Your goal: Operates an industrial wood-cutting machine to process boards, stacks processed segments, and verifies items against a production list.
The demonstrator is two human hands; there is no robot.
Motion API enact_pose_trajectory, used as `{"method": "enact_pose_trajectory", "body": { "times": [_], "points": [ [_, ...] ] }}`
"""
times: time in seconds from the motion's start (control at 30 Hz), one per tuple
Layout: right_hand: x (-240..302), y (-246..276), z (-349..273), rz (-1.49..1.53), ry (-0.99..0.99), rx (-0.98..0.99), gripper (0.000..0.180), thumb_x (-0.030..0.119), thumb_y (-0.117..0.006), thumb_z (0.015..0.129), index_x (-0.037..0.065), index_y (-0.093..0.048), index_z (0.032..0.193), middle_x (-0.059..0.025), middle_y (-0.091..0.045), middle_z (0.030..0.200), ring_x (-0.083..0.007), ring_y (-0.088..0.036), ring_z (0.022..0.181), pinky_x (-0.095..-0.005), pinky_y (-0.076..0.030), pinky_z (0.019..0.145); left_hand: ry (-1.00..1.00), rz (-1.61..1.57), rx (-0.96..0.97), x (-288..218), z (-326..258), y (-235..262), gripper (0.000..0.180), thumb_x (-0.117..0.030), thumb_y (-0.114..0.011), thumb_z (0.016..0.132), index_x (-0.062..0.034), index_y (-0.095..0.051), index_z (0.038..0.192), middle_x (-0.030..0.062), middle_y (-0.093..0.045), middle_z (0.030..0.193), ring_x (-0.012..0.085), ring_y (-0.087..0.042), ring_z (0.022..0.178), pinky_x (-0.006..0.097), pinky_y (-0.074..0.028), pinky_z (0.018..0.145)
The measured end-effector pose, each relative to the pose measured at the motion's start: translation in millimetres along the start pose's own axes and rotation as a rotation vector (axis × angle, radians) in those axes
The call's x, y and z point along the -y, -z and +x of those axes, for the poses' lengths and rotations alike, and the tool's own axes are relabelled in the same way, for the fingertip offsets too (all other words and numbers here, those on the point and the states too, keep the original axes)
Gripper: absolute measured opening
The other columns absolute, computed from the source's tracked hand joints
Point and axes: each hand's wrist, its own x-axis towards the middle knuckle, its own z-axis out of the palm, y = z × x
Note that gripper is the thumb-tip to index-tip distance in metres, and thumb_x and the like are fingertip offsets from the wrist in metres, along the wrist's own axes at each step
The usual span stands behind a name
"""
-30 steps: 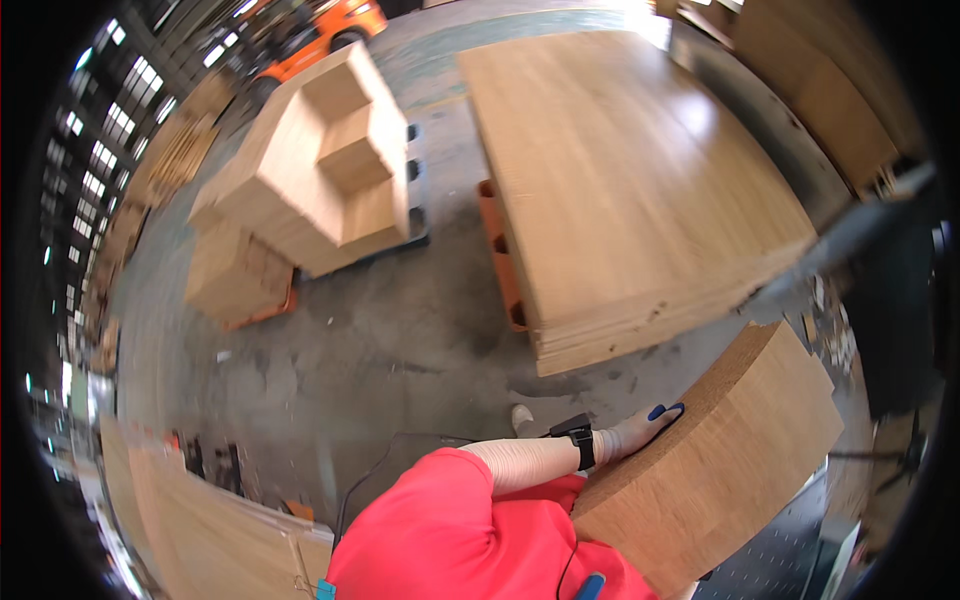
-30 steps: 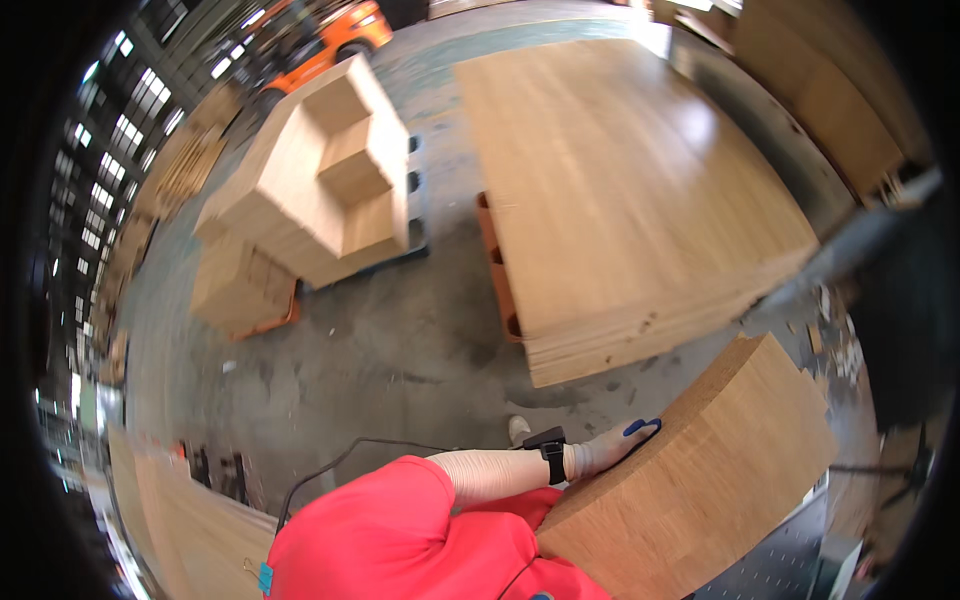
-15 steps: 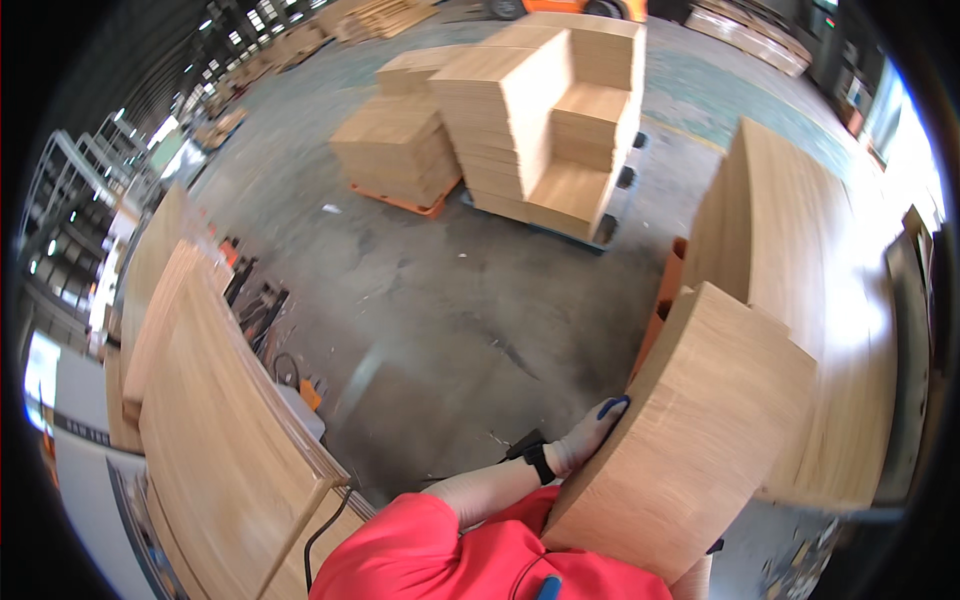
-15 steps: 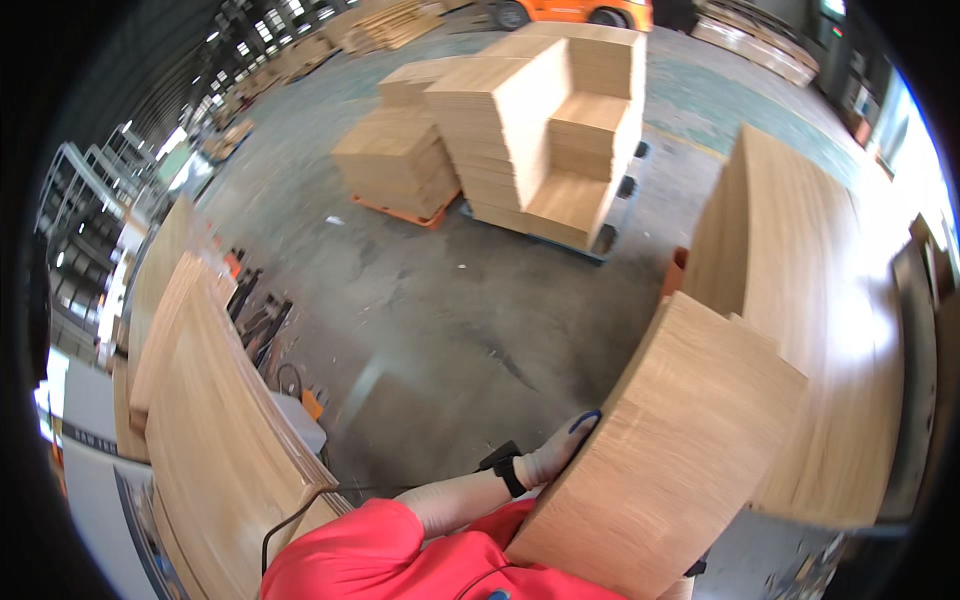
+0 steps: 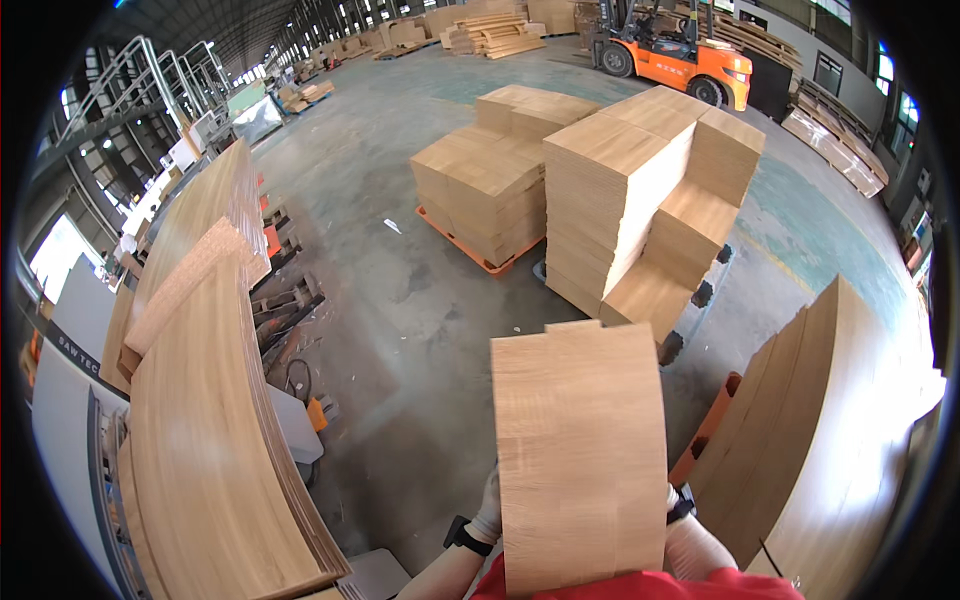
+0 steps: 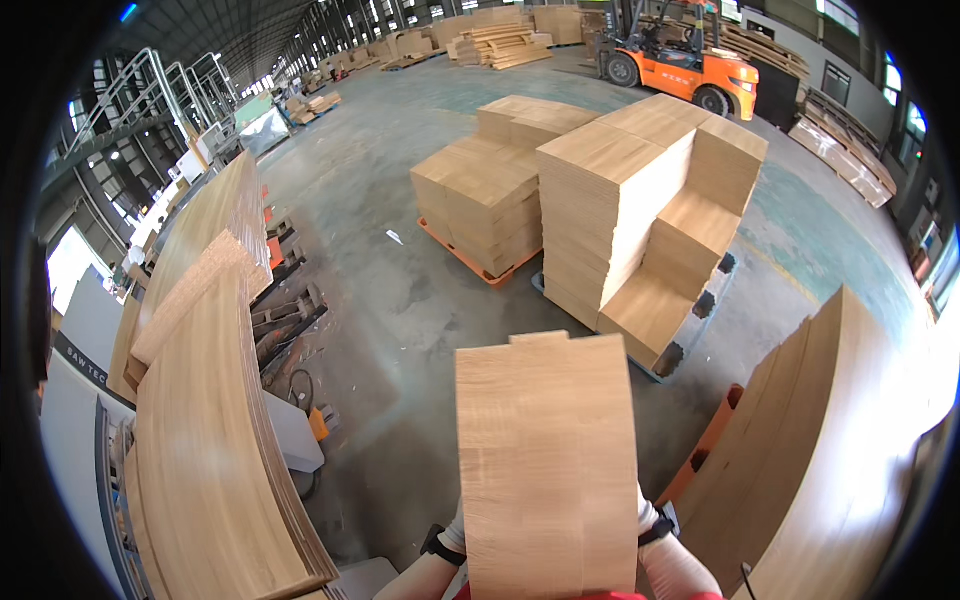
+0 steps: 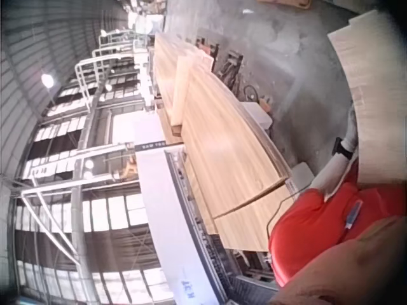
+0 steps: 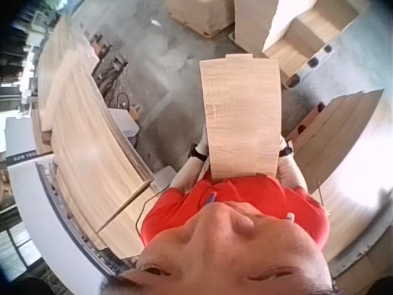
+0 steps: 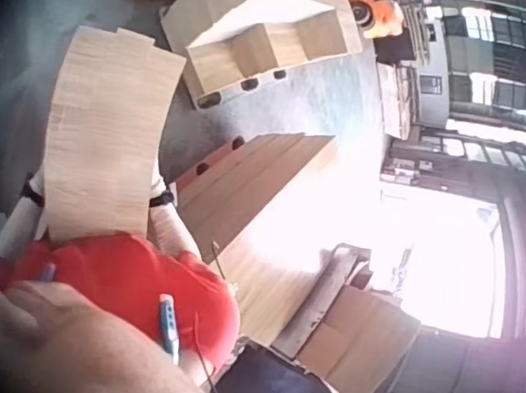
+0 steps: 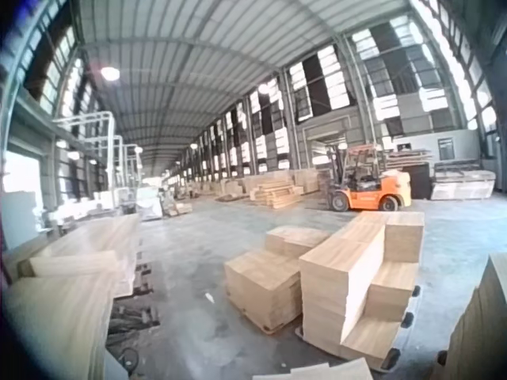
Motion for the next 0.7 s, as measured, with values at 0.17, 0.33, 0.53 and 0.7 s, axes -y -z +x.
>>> {"method": "enact_pose_trajectory", "body": {
  "times": [0.17,0.33,0.53,0.7],
  "points": [
    [2.8,-54.6,172.1,-0.049,-0.121,0.187,0.061,0.038,-0.058,0.107,0.010,-0.038,0.157,-0.0065,-0.053,0.149,-0.0170,-0.055,0.131,-0.0373,-0.051,0.105,-0.090,-0.167,-0.163,-100.2,79.5,25.4,0.055,-0.040,-0.047,0.109,0.0013,-0.049,0.144,0.0172,-0.064,0.133,0.0234,-0.070,0.111,0.036,-0.063,0.089],
    [-0.3,-114.7,326.4,-0.082,-0.171,0.295,0.061,0.037,-0.058,0.107,0.010,-0.038,0.157,-0.0065,-0.053,0.149,-0.0171,-0.055,0.131,-0.0374,-0.051,0.105,-0.235,-0.067,-0.337,-190.1,162.4,75.7,0.049,-0.035,-0.044,0.111,0.0004,-0.049,0.145,0.0146,-0.066,0.131,0.0213,-0.070,0.110,0.035,-0.062,0.090],
    [-20.4,-187.2,496.3,-0.084,-0.176,0.332,0.061,0.037,-0.059,0.106,0.010,-0.038,0.157,-0.0065,-0.053,0.149,-0.0171,-0.055,0.131,-0.0375,-0.051,0.105,-0.169,-0.096,-0.266,-313.6,277.3,177.2,0.051,-0.037,-0.043,0.111,-0.0022,-0.047,0.147,0.0117,-0.063,0.136,0.0194,-0.066,0.117,0.034,-0.059,0.095],
    [-20.4,-243.2,631.0,-0.058,-0.130,0.339,0.061,0.036,-0.059,0.106,0.010,-0.038,0.157,-0.0065,-0.053,0.149,-0.0171,-0.055,0.131,-0.0375,-0.051,0.105,-0.140,-0.083,-0.282,-425.1,378.3,213.8,0.056,-0.044,-0.043,0.110,-0.0039,-0.045,0.149,0.0097,-0.061,0.139,0.0199,-0.065,0.120,0.036,-0.058,0.097]
  ]
}}
